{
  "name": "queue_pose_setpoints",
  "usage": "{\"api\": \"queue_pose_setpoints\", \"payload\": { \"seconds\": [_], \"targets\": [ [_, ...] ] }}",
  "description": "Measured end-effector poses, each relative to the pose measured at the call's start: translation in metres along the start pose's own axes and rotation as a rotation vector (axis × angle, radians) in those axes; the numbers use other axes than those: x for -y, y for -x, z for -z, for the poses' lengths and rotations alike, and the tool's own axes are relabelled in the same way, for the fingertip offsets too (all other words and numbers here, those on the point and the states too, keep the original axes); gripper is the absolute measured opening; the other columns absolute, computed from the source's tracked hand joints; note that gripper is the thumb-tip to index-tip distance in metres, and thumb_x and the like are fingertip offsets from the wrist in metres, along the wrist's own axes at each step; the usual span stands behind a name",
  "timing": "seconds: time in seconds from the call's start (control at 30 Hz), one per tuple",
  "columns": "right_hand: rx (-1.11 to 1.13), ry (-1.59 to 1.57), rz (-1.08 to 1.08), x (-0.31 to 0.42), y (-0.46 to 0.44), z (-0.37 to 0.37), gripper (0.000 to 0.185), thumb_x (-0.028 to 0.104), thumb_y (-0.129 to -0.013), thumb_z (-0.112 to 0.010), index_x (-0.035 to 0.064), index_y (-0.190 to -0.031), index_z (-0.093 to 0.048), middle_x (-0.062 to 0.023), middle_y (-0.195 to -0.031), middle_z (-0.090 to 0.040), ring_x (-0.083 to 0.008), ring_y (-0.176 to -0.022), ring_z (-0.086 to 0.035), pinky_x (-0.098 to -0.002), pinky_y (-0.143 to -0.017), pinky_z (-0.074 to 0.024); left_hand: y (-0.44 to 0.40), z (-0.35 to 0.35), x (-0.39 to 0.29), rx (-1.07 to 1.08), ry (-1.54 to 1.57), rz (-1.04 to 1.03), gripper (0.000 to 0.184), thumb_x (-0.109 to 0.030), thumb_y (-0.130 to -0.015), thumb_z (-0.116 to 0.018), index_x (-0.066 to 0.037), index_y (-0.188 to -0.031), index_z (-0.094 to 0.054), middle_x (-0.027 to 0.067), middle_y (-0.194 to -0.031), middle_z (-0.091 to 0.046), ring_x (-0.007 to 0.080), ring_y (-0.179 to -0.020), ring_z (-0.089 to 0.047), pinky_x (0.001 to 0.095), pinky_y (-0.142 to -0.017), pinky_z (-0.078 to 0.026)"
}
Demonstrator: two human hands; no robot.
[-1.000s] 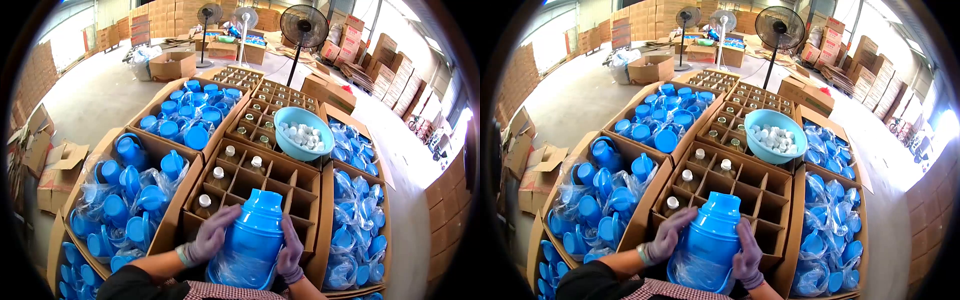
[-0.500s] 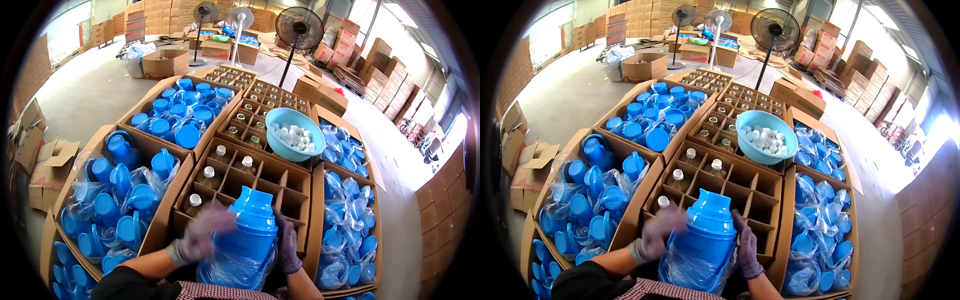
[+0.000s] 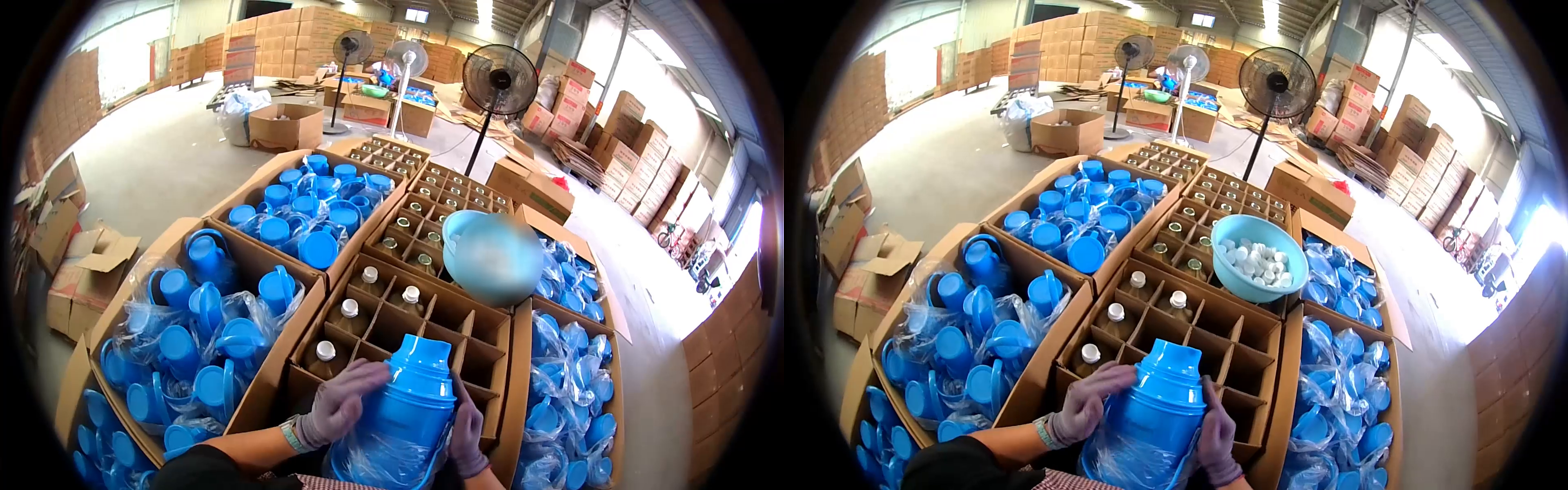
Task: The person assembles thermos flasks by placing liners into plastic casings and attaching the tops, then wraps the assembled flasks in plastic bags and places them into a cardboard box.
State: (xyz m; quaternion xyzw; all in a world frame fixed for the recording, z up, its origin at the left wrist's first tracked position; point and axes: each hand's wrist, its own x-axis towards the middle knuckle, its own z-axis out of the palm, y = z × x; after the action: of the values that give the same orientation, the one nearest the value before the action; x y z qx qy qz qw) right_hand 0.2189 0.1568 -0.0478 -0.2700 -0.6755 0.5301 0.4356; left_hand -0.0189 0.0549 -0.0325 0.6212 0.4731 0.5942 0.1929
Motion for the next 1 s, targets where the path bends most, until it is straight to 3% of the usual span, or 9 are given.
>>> {"api": "queue_pose_setpoints", "payload": {
  "seconds": [0.07, 0.13, 0.33, 0.47, 0.57, 0.6, 0.67, 0.8, 1.0],
  "targets": [
    [0.045, -0.546, -0.657, -0.016, -0.011, 0.023, 0.07, 0.05, -0.112, -0.033, -0.0086, -0.144, -0.053, -0.0214, -0.144, -0.06, -0.0285, -0.137, -0.055, -0.0428, -0.116, -0.0401, -0.011, 0.01, -0.009, 0.232, 0.041, -0.214, 0.062, -0.047, -0.104, -0.045, 0.001, -0.139, -0.062, 0.0207, -0.143, -0.062, 0.0371, -0.139, -0.054, 0.0538, -0.122, -0.028],
    [0.005, -0.196, -0.303, -0.063, -0.015, 0.043, 0.073, 0.053, -0.111, -0.034, -0.0089, -0.146, -0.051, -0.0214, -0.149, -0.056, -0.0298, -0.14, -0.052, -0.0426, -0.119, -0.0371, -0.019, 0.009, -0.012, 0.323, 0.048, -0.351, 0.06, -0.046, -0.104, -0.046, 0.0, -0.138, -0.063, 0.0194, -0.142, -0.063, 0.0365, -0.138, -0.054, 0.0544, -0.121, -0.029],
    [0.106, 0.525, 0.354, 0.037, 0.002, -0.001, 0.061, 0.035, -0.109, -0.042, -0.0108, -0.148, -0.048, -0.0282, -0.157, -0.045, -0.0404, -0.15, -0.039, -0.0456, -0.124, -0.0269, 0.01, -0.004, 0.026, -0.03, 0.21, 0.226, 0.08, -0.063, -0.105, -0.036, 0.007, -0.139, -0.06, 0.0243, -0.142, -0.061, 0.0365, -0.136, -0.055, 0.049, -0.119, -0.034],
    [0.047, -0.342, -0.33, -0.044, -0.018, 0.033, 0.049, 0.025, -0.112, -0.044, -0.0062, -0.149, -0.049, -0.022, -0.152, -0.052, -0.03, -0.139, -0.052, -0.0402, -0.119, -0.0366, -0.02, 0.007, -0.01, 0.255, -0.244, -0.214, 0.076, -0.061, -0.103, -0.042, 0.003, -0.14, -0.062, 0.0239, -0.142, -0.06, 0.038, -0.127, -0.059, 0.0528, -0.118, -0.031],
    [0.161, 0.119, -0.316, -0.057, -0.029, 0.052, 0.05, 0.024, -0.112, -0.044, -0.0054, -0.152, -0.045, -0.0207, -0.149, -0.055, -0.0263, -0.137, -0.054, -0.0387, -0.119, -0.0368, -0.041, 0.007, -0.01, 0.372, 0.032, -0.322, 0.071, -0.059, -0.104, -0.041, 0.001, -0.132, -0.067, 0.0212, -0.142, -0.061, 0.0365, -0.129, -0.058, 0.0504, -0.117, -0.036],
    [0.215, 0.416, -0.083, -0.046, -0.036, 0.048, 0.051, 0.025, -0.112, -0.044, -0.0056, -0.153, -0.044, -0.0208, -0.149, -0.055, -0.0263, -0.137, -0.053, -0.0386, -0.119, -0.0363, -0.044, 0.013, 0.005, 0.216, 0.033, -0.202, 0.069, -0.056, -0.107, -0.038, 0.002, -0.127, -0.07, 0.021, -0.141, -0.062, 0.0336, -0.13, -0.058, 0.0477, -0.116, -0.038],
    [-0.067, -0.153, -0.15, -0.013, -0.025, 0.029, 0.06, 0.033, -0.11, -0.047, -0.0074, -0.154, -0.04, -0.0221, -0.155, -0.049, -0.0304, -0.142, -0.049, -0.0413, -0.121, -0.0331, -0.059, 0.014, 0.042, -0.017, 0.225, 0.208, 0.066, -0.05, -0.11, -0.037, 0.005, -0.139, -0.058, 0.0175, -0.145, -0.059, 0.0265, -0.136, -0.053, 0.0432, -0.118, -0.037],
    [0.271, 0.53, 0.146, 0.055, -0.012, -0.002, 0.097, 0.064, -0.101, -0.05, -0.0079, -0.16, -0.024, -0.0256, -0.166, -0.029, -0.0352, -0.155, -0.029, -0.043, -0.126, -0.0218, -0.062, -0.019, 0.1, 0.416, 0.856, 0.592, 0.081, -0.061, -0.107, -0.042, 0.004, -0.154, -0.039, 0.016, -0.152, -0.051, 0.0259, -0.142, -0.048, 0.0401, -0.122, -0.033],
    [0.152, -0.716, -0.644, -0.047, -0.026, 0.034, 0.082, 0.067, -0.107, -0.03, 0.0063, -0.162, -0.028, -0.0153, -0.161, -0.041, -0.028, -0.147, -0.041, -0.0431, -0.123, -0.0328, -0.063, -0.015, 0.0, 0.426, -0.261, 0.195, 0.114, -0.072, -0.092, -0.059, 0.011, -0.158, -0.018, 0.0306, -0.159, -0.033, 0.0414, -0.15, -0.034, 0.0463, -0.123, -0.027]
  ]
}}
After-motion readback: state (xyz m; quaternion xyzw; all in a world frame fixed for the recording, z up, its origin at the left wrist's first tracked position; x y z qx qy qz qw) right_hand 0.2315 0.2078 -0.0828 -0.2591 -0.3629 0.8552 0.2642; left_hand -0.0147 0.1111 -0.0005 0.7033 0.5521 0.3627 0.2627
